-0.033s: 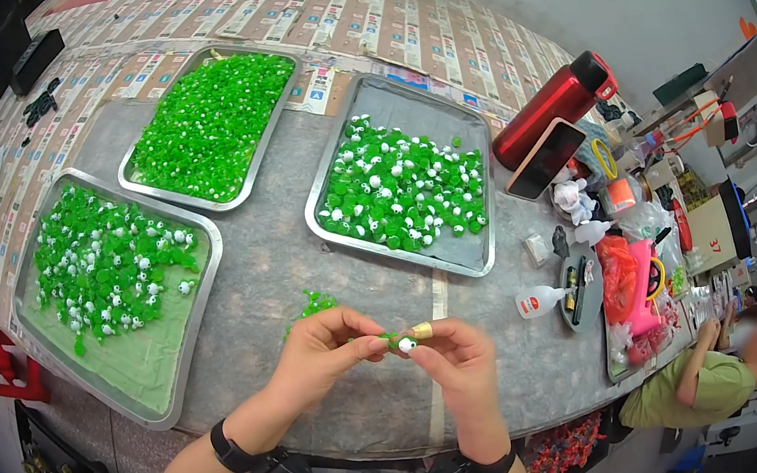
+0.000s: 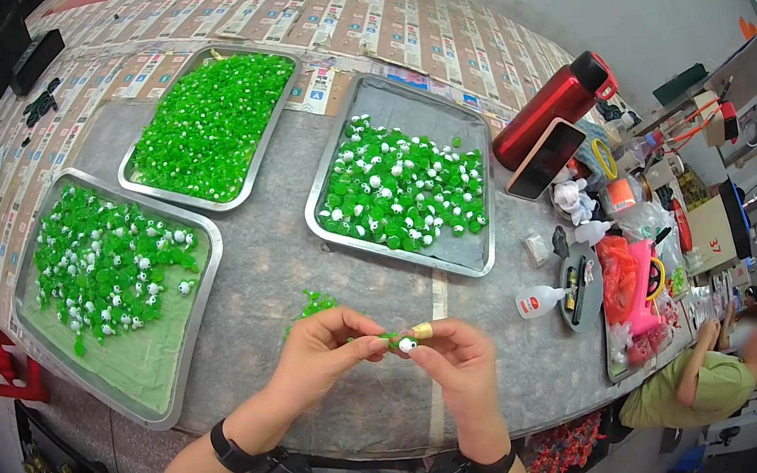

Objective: Gluing small white plastic components onto green plastic bases to assemble toy figures.

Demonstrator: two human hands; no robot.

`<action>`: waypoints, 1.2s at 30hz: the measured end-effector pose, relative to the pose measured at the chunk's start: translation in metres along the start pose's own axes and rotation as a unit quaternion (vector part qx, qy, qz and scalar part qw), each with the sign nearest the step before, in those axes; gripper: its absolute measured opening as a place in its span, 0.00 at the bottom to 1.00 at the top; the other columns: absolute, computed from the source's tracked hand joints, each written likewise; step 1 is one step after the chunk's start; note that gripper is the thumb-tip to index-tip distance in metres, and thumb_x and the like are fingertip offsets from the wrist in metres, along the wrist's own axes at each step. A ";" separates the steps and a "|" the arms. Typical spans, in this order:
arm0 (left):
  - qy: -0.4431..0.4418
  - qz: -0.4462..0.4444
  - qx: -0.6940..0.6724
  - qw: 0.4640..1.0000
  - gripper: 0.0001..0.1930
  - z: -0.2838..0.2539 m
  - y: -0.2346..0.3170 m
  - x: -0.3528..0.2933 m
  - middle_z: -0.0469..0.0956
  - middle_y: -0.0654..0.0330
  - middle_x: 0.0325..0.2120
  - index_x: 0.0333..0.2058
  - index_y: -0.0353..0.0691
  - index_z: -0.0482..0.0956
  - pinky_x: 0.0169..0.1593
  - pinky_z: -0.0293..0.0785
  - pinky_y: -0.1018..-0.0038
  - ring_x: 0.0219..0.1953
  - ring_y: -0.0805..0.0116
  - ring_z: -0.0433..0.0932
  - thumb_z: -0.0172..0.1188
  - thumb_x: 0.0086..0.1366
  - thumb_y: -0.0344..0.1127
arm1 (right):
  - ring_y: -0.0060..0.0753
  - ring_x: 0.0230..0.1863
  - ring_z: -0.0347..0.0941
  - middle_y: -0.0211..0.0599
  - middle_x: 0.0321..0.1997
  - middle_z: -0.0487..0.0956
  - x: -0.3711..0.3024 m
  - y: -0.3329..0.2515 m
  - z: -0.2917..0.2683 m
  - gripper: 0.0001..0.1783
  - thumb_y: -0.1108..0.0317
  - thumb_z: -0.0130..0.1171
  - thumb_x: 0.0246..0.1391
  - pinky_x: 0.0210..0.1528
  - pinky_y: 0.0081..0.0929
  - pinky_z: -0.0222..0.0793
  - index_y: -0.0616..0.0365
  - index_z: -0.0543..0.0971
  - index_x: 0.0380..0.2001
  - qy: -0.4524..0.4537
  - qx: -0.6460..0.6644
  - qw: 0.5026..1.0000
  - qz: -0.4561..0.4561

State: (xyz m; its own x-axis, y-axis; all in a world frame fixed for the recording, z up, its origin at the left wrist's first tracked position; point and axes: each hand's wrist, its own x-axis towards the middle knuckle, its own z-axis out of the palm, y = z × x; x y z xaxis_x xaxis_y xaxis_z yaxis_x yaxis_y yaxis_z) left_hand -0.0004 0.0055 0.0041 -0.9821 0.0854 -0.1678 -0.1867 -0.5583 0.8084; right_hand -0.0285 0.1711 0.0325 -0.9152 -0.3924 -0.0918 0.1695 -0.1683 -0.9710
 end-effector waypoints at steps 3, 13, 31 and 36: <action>-0.004 -0.001 0.016 1.000 0.05 0.003 0.001 -0.001 0.74 0.60 0.25 0.29 0.34 0.73 0.32 0.69 0.84 0.28 0.77 0.73 0.56 0.51 0.26 | 0.24 0.36 0.70 0.38 0.34 0.74 -0.003 -0.003 0.000 0.10 0.81 0.53 0.42 0.39 0.16 0.65 0.66 0.71 0.33 0.005 -0.007 1.000 -0.002; -0.006 0.135 0.271 0.953 0.04 0.010 0.009 -0.005 0.73 0.58 0.24 0.24 0.33 0.73 0.30 0.69 0.81 0.27 0.73 0.73 0.59 0.47 0.24 | 0.21 0.35 0.70 0.36 0.32 0.74 -0.003 -0.002 -0.002 0.13 0.78 0.53 0.44 0.36 0.13 0.65 0.67 0.70 0.37 -0.010 -0.002 0.997 0.071; 0.043 0.161 0.245 0.955 0.04 0.000 0.014 -0.004 0.72 0.62 0.20 0.23 0.38 0.72 0.26 0.67 0.78 0.22 0.72 0.71 0.58 0.49 0.29 | 0.25 0.32 0.72 0.40 0.33 0.75 0.017 -0.012 0.000 0.12 0.74 0.54 0.45 0.33 0.16 0.66 0.66 0.72 0.36 -0.047 0.017 0.997 0.059; 0.186 0.244 -0.307 0.901 0.11 -0.055 0.044 -0.012 0.66 0.67 0.22 0.37 0.38 0.67 0.27 0.69 0.88 0.23 0.80 0.66 0.49 0.58 0.36 | 0.24 0.26 0.71 0.37 0.29 0.75 0.039 0.004 -0.014 0.09 0.72 0.54 0.43 0.28 0.17 0.65 0.62 0.73 0.31 -0.021 -0.280 0.959 -0.039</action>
State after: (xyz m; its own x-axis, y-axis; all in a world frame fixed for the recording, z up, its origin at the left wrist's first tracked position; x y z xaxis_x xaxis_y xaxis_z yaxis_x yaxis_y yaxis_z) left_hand 0.0046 -0.0655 0.0107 -0.8462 -0.5122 -0.1470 0.4253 -0.8154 0.3928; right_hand -0.0685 0.1675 0.0218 -0.8996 -0.4365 -0.0162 -0.1332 0.3093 -0.9416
